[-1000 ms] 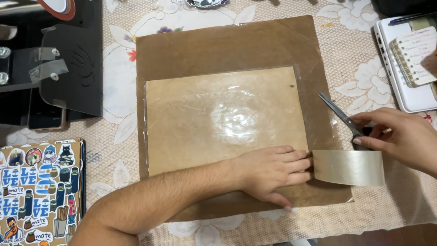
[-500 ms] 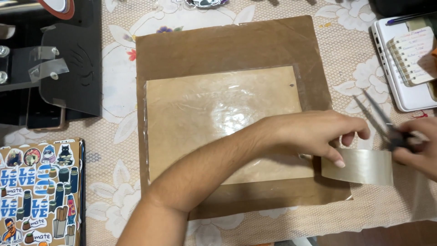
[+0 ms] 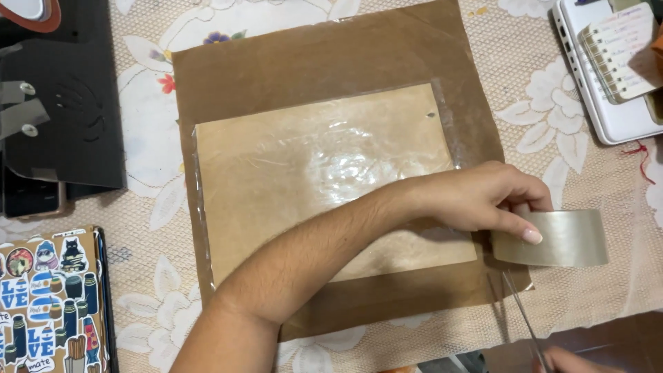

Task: Securing a clear plastic sheet to a brown backing board using adhesive tape and scissors in preparation for a printing or cutting task.

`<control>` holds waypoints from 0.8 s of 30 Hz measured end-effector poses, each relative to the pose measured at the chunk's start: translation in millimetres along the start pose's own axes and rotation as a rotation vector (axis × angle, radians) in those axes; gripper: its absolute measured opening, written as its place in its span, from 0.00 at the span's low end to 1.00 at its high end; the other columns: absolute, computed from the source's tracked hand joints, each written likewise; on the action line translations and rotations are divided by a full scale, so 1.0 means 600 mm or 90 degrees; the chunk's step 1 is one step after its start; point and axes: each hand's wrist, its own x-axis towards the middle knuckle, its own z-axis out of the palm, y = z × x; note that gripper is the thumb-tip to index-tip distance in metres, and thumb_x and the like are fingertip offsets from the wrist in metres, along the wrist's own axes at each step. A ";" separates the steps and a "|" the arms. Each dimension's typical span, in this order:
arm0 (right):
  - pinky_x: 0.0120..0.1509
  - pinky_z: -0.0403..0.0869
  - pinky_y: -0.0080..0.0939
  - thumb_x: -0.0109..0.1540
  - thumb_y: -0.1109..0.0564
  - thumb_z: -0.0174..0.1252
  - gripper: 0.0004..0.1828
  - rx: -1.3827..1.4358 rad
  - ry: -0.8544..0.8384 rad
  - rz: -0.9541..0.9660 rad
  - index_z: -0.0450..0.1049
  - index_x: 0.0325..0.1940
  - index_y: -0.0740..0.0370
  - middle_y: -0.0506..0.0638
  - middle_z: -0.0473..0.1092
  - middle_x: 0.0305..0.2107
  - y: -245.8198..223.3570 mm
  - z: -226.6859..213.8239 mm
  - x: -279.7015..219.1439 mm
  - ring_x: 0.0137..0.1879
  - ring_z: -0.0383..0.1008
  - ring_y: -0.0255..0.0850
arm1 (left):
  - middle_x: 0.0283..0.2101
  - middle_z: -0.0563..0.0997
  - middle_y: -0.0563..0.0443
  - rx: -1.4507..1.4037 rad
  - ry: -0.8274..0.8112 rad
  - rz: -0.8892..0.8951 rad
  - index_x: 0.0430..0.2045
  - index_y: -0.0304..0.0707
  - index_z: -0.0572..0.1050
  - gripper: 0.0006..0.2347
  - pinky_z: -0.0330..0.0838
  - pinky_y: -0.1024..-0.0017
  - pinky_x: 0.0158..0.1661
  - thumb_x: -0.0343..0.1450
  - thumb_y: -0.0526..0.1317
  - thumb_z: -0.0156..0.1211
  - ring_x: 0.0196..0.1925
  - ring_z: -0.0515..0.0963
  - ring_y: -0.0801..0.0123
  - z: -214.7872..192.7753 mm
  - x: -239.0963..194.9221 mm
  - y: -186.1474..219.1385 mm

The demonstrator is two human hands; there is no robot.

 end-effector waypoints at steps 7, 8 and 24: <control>0.32 0.70 0.28 0.38 0.34 0.82 0.22 0.031 -0.093 0.134 0.78 0.18 0.44 0.40 0.70 0.08 -0.314 0.049 -0.098 0.19 0.65 0.31 | 0.35 0.85 0.59 0.023 0.019 0.039 0.35 0.46 0.78 0.11 0.77 0.78 0.35 0.66 0.49 0.63 0.36 0.83 0.76 0.005 0.000 -0.002; 0.28 0.68 0.30 0.39 0.35 0.81 0.23 0.052 -0.128 0.168 0.79 0.19 0.48 0.44 0.67 0.06 -0.326 0.045 -0.091 0.15 0.65 0.33 | 0.36 0.85 0.58 0.020 0.017 0.033 0.35 0.46 0.78 0.11 0.77 0.78 0.36 0.66 0.50 0.63 0.37 0.83 0.75 0.004 -0.001 -0.001; 0.38 0.70 0.30 0.46 0.31 0.72 0.23 -0.001 -0.076 0.224 0.76 0.23 0.48 0.46 0.68 0.11 -0.432 0.011 -0.070 0.23 0.66 0.37 | 0.40 0.84 0.56 -0.134 0.009 0.052 0.42 0.43 0.78 0.14 0.77 0.77 0.39 0.69 0.49 0.64 0.40 0.82 0.73 0.008 -0.004 -0.029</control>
